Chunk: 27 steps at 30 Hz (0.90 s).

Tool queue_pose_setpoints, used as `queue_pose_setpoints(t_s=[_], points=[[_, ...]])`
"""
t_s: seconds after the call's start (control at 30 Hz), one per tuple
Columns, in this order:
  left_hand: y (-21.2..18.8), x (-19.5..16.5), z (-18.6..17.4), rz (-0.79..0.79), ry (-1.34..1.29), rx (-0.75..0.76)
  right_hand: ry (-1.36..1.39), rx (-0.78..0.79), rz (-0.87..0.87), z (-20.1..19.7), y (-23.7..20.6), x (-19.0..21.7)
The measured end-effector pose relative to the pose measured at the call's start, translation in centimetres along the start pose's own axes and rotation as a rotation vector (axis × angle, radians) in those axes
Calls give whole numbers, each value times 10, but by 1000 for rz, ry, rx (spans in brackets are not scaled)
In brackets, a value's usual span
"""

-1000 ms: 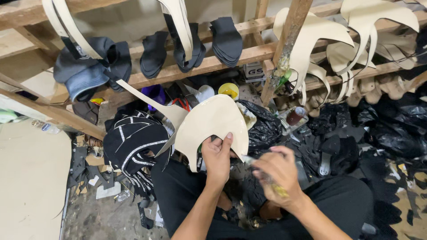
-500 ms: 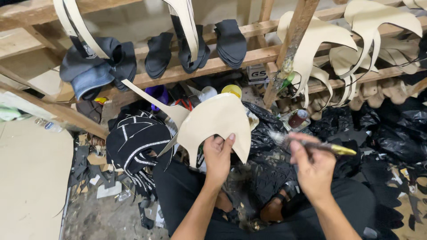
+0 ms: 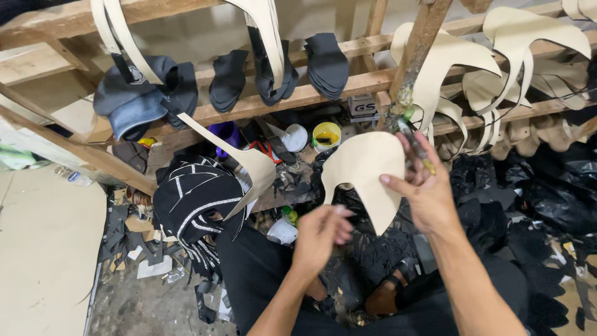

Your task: The person sits on the floor and applies glue to the edges of beige shoe parts using a brush. They repeatedly dip the brush into a container and coat the edges, then place the parts on a wooden rack.

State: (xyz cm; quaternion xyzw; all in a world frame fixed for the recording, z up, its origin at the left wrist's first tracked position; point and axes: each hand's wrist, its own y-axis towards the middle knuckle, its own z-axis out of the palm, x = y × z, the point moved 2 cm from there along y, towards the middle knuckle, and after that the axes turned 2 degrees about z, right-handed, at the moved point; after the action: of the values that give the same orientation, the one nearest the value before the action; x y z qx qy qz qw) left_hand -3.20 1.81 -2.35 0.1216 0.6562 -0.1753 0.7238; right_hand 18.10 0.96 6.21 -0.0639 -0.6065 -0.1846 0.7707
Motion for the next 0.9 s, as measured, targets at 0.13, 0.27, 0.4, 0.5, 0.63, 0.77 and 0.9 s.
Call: queue_pose_setpoints(t_s=[0.13, 0.27, 0.4, 0.5, 0.63, 0.77, 0.9], points=[[-6, -3, -33, 179, 140, -273, 104, 29, -51, -17, 2, 22], [-6, -7, -46, 279, 412, -147, 127, 22, -68, -22, 1, 37], [-2, -9, -37, 447, 464, 62, 149, -19, -59, -26, 5, 42], [4, -12, -31, 478, 507, 69, 156, -21, -109, -35, 9, 43], [7, -17, -28, 83, 427, 83, 209, -110, -128, -50, 15, 40], [-1, -37, -21, 317, 435, 101, 245, -156, -135, -65, 22, 40], [-4, -42, -22, 356, 493, 148, 256, -137, -172, -78, 25, 41]])
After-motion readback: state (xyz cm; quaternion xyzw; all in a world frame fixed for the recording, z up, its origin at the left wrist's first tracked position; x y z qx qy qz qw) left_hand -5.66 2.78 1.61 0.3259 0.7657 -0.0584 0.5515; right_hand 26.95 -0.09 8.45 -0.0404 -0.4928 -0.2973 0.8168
